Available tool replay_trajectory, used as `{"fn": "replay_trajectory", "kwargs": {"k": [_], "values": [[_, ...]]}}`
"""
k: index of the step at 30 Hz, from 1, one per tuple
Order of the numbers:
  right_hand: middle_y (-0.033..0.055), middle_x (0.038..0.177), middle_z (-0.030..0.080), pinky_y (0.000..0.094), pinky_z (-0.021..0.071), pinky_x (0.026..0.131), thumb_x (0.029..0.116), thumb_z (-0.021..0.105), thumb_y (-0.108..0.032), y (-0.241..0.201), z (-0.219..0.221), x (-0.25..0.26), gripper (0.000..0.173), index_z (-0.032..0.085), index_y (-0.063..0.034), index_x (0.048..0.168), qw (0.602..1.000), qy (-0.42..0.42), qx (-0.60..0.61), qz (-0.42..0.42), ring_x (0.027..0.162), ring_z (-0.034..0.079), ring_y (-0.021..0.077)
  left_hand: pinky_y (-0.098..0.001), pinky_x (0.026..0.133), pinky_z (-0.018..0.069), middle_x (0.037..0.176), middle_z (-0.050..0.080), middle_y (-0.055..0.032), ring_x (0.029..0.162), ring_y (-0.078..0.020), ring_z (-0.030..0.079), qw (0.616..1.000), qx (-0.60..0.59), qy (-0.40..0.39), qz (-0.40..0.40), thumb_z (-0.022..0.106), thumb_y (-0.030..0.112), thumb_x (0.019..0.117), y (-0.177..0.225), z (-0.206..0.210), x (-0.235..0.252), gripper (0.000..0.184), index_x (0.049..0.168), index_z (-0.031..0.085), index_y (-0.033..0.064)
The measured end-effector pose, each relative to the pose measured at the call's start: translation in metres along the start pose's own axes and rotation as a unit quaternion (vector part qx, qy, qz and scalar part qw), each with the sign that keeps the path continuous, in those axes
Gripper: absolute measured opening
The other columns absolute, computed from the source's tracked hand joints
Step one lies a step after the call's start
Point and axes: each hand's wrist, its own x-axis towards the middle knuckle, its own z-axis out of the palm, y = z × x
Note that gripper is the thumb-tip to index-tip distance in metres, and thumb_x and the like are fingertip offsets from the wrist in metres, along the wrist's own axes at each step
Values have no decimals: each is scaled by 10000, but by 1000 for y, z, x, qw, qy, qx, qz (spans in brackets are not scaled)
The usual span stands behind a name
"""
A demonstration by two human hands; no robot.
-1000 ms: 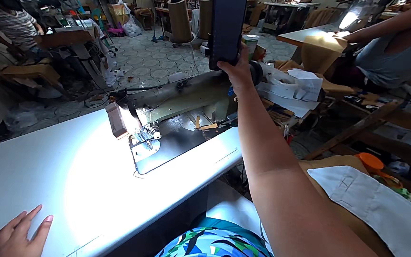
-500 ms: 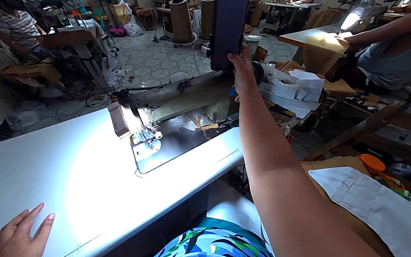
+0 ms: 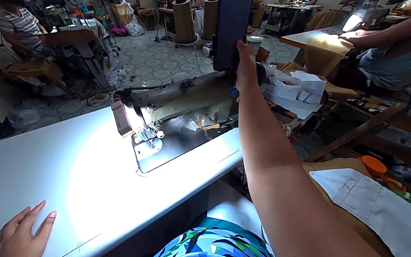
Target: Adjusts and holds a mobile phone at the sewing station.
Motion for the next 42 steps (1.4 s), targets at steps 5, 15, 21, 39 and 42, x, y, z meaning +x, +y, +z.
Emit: {"fn": "replay_trajectory", "kwargs": {"k": [5, 15, 21, 39, 42], "values": [[116, 1405, 563, 420, 490, 1053, 1098, 375, -450, 2, -4, -4, 515, 497, -80, 1435, 1000, -13, 22, 1, 1282, 559, 182, -679, 1154, 222, 1539, 440, -279, 1439, -500, 367, 1000, -2, 2, -1, 555, 361, 1023, 3, -1, -1, 517, 1449, 576, 70], [114, 1488, 482, 348, 491, 1042, 1023, 373, -177, 3, -12, -13, 541, 343, -102, 1558, 996, -60, 66, -7, 1295, 541, 158, -671, 1147, 236, 1539, 436, -289, 1435, -506, 368, 1000, 1, 1, 2, 554, 365, 1015, 4, -1, -1, 532, 1445, 575, 52], [122, 1537, 432, 324, 507, 1007, 858, 481, -46, 11, -18, -9, 756, 277, -99, 1584, 992, -108, 55, -47, 1282, 547, 146, -667, 1153, 236, 1541, 439, -279, 1440, -500, 366, 1000, 6, -1, 2, 549, 369, 1022, 3, 0, 0, 525, 1447, 576, 63], [129, 1361, 577, 288, 543, 964, 817, 501, 92, 8, -15, -15, 788, 252, -40, 1553, 989, -117, 69, -58, 1158, 637, 123, -679, 1148, 227, 1542, 431, -290, 1438, -512, 359, 1000, 0, 2, 5, 547, 354, 1021, 2, -1, -1, 523, 1449, 572, 55], [138, 1372, 574, 302, 542, 969, 814, 503, 56, 9, -16, -13, 786, 256, -44, 1554, 990, -118, 59, -57, 1163, 635, 133, -686, 1141, 240, 1534, 440, -293, 1429, -519, 369, 1000, -2, 0, 10, 556, 363, 1017, 3, -1, -1, 530, 1445, 575, 50]]}}
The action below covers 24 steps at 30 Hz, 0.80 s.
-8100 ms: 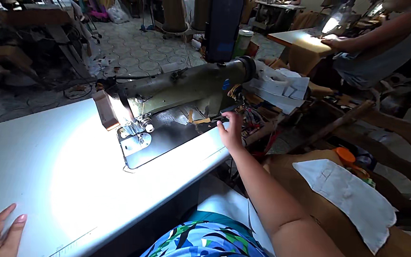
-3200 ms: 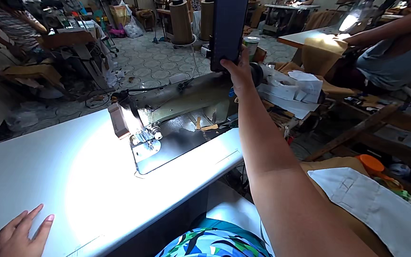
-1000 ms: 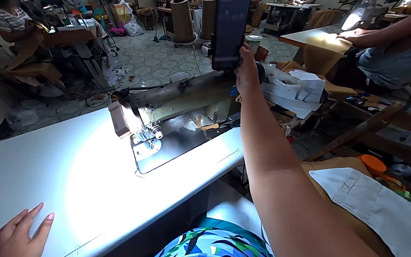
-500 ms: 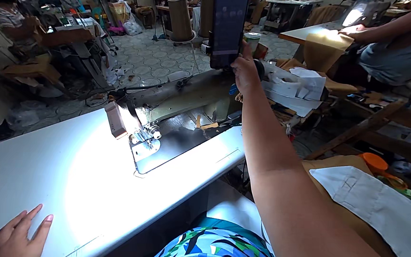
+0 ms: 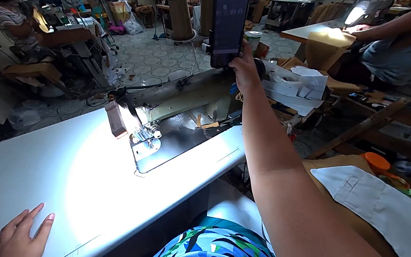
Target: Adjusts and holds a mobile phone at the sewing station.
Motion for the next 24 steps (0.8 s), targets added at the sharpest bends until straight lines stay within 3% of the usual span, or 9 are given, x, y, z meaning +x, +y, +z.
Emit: {"fn": "replay_trajectory", "kwargs": {"k": [18, 22, 24], "values": [[135, 1392, 558, 302, 538, 975, 834, 507, 36, 2, -1, 1, 758, 268, -44, 1549, 1000, -2, 1, -6, 1184, 622, 132, -682, 1146, 231, 1542, 435, -284, 1438, -509, 362, 1000, 2, 1, -9, 558, 358, 1022, 2, 0, -1, 519, 1447, 575, 61], [127, 1416, 533, 319, 531, 985, 884, 478, -6, 4, -1, 3, 684, 290, -60, 1540, 1000, 4, 7, -6, 1211, 601, 144, -688, 1143, 230, 1536, 442, -282, 1435, -511, 365, 1000, 0, 0, -10, 561, 349, 1020, 4, -1, -2, 515, 1444, 577, 58], [120, 1481, 480, 341, 510, 1026, 962, 450, -126, 4, -2, 4, 618, 292, -76, 1557, 1000, 11, -4, 6, 1273, 560, 151, -695, 1140, 225, 1535, 443, -284, 1436, -517, 360, 1000, 0, -1, -8, 560, 350, 1019, 3, 0, -2, 516, 1444, 577, 57]]}}
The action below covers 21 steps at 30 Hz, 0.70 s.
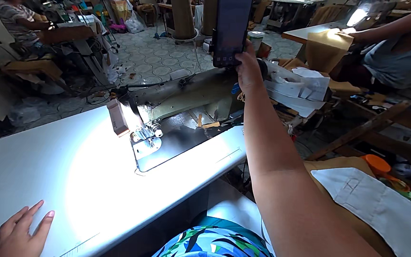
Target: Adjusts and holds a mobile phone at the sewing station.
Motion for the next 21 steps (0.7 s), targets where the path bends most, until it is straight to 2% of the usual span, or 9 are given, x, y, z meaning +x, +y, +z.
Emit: {"fn": "replay_trajectory", "kwargs": {"k": [2, 3, 5, 8, 11, 16, 18, 21], "values": [[122, 1507, 466, 357, 497, 1068, 1061, 434, -245, 1, -1, 2, 549, 295, -80, 1565, 1000, 4, -5, 5, 1309, 548, 160, -695, 1140, 226, 1536, 444, -280, 1439, -511, 361, 1000, 4, 2, 1, 553, 370, 1021, -2, 1, 1, 525, 1448, 576, 64], [120, 1497, 480, 359, 496, 1072, 1082, 432, -268, 1, -1, 3, 530, 308, -78, 1561, 1000, 7, -7, 5, 1306, 552, 161, -701, 1142, 219, 1540, 438, -284, 1443, -513, 355, 1000, 3, 1, 1, 549, 375, 1024, -3, 2, 2, 529, 1452, 571, 64], [109, 1474, 500, 349, 492, 1066, 1091, 412, -256, -1, 1, 1, 493, 344, -77, 1545, 1000, 14, -6, 8, 1289, 557, 155, -712, 1139, 211, 1543, 433, -286, 1444, -523, 347, 1000, -1, 2, -1, 548, 374, 1019, -4, 2, 1, 535, 1456, 568, 65], [105, 1498, 472, 337, 481, 1071, 1103, 333, -253, -11, 8, -3, 484, 326, -89, 1559, 999, 34, 2, 37, 1312, 536, 148, -712, 1136, 204, 1549, 424, -283, 1444, -522, 343, 1000, -3, 0, -5, 547, 374, 1022, -4, 2, 1, 534, 1459, 566, 69], [105, 1486, 486, 359, 496, 1059, 1084, 360, -285, -2, 1, 0, 496, 335, -109, 1547, 999, 23, 13, 22, 1310, 544, 160, -709, 1136, 206, 1545, 427, -289, 1440, -519, 351, 1000, -5, 5, -3, 554, 375, 1022, -3, 2, 1, 535, 1456, 567, 64], [91, 1410, 526, 339, 506, 1014, 1089, 352, -230, -15, 12, -5, 439, 366, -100, 1508, 998, 51, 2, 43, 1247, 568, 145, -733, 1124, 197, 1536, 426, -308, 1432, -544, 348, 1000, -12, 13, 8, 545, 374, 1025, -5, 3, 1, 527, 1452, 571, 66], [88, 1369, 553, 340, 517, 1001, 1085, 410, -271, -17, 15, -4, 437, 379, -85, 1480, 998, 57, -14, 38, 1220, 584, 140, -736, 1121, 199, 1533, 430, -307, 1430, -548, 349, 1000, -11, 17, 8, 554, 377, 1022, -4, 4, 1, 526, 1447, 577, 68], [81, 1321, 585, 360, 548, 977, 1013, 590, -379, -5, 11, 6, 545, 409, -86, 1435, 998, 48, -38, 3, 1193, 609, 147, -735, 1124, 196, 1537, 428, -301, 1436, -549, 336, 1000, -13, 15, 6, 550, 375, 1026, -6, 5, 2, 520, 1449, 575, 74]]}}
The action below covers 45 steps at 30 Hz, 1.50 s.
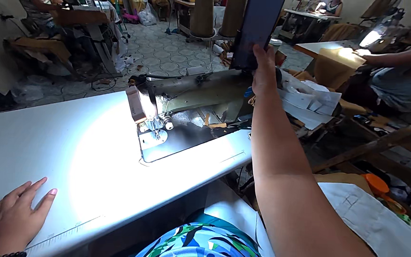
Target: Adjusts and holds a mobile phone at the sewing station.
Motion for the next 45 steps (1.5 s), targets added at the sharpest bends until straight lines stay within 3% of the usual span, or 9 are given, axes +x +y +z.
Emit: {"fn": "replay_trajectory", "kwargs": {"k": [2, 7, 11, 16, 21, 25, 30, 37, 45], "values": [[102, 1299, 597, 352, 556, 975, 985, 659, -348, 2, 4, 2, 570, 427, -57, 1418, 1000, 19, -10, -13, 1168, 627, 151, -735, 1121, 202, 1534, 433, -298, 1434, -545, 343, 1000, -4, 3, -1, 551, 374, 1023, 1, 0, 0, 519, 1445, 579, 74], [97, 1312, 590, 336, 538, 995, 1012, 605, -331, 0, 6, 1, 516, 435, -61, 1417, 999, 29, -20, -12, 1185, 614, 134, -735, 1123, 200, 1530, 433, -306, 1431, -546, 347, 1000, -5, 3, 3, 554, 367, 1024, 0, 0, 0, 515, 1441, 580, 66], [104, 1303, 596, 329, 539, 994, 1004, 631, -310, -2, 7, 0, 524, 433, -57, 1419, 999, 32, -18, -6, 1176, 620, 133, -732, 1121, 203, 1534, 435, -296, 1431, -539, 349, 1000, -3, -1, 1, 555, 373, 1021, 0, -1, 0, 522, 1444, 579, 69], [97, 1337, 572, 383, 535, 991, 1056, 475, -385, -3, 4, -1, 487, 427, -81, 1434, 999, 29, -17, 6, 1206, 597, 154, -736, 1121, 206, 1532, 434, -302, 1428, -546, 350, 1000, -2, -5, 8, 545, 378, 1024, -1, -1, 1, 528, 1446, 575, 63], [84, 1309, 580, 359, 539, 975, 1063, 452, -348, -2, 4, -1, 441, 435, -86, 1417, 999, 30, 1, 10, 1185, 602, 142, -721, 1134, 198, 1541, 426, -297, 1438, -537, 342, 1000, -1, -7, 2, 552, 379, 1021, 1, -2, 0, 530, 1446, 576, 64], [84, 1279, 585, 356, 537, 947, 1041, 463, -321, -1, 4, -1, 429, 444, -86, 1399, 1000, 30, -3, 9, 1157, 603, 138, -716, 1135, 205, 1542, 429, -291, 1440, -531, 344, 1000, 0, -9, -7, 557, 358, 1022, 4, -4, -1, 516, 1448, 576, 68], [93, 1339, 559, 356, 525, 979, 1026, 455, -278, -3, 2, -2, 456, 417, -92, 1440, 999, 19, 7, 24, 1194, 587, 141, -713, 1137, 201, 1543, 430, -286, 1443, -526, 342, 1000, 2, -11, -9, 565, 363, 1017, 6, -5, -1, 524, 1447, 577, 65], [86, 1406, 520, 371, 511, 981, 909, 479, -157, -4, 0, -3, 545, 427, -119, 1451, 999, 11, 4, 39, 1243, 550, 147, -700, 1140, 211, 1546, 430, -279, 1441, -513, 353, 1000, 8, -15, -11, 562, 362, 1020, 5, -5, 0, 523, 1449, 573, 64], [91, 1363, 544, 360, 533, 935, 904, 473, -132, -7, 2, -5, 559, 392, -96, 1456, 999, 6, -12, 33, 1190, 583, 144, -716, 1135, 206, 1539, 429, -299, 1438, -530, 347, 1000, 0, -13, -5, 565, 365, 1016, 6, -6, -1, 532, 1447, 574, 54]]}}
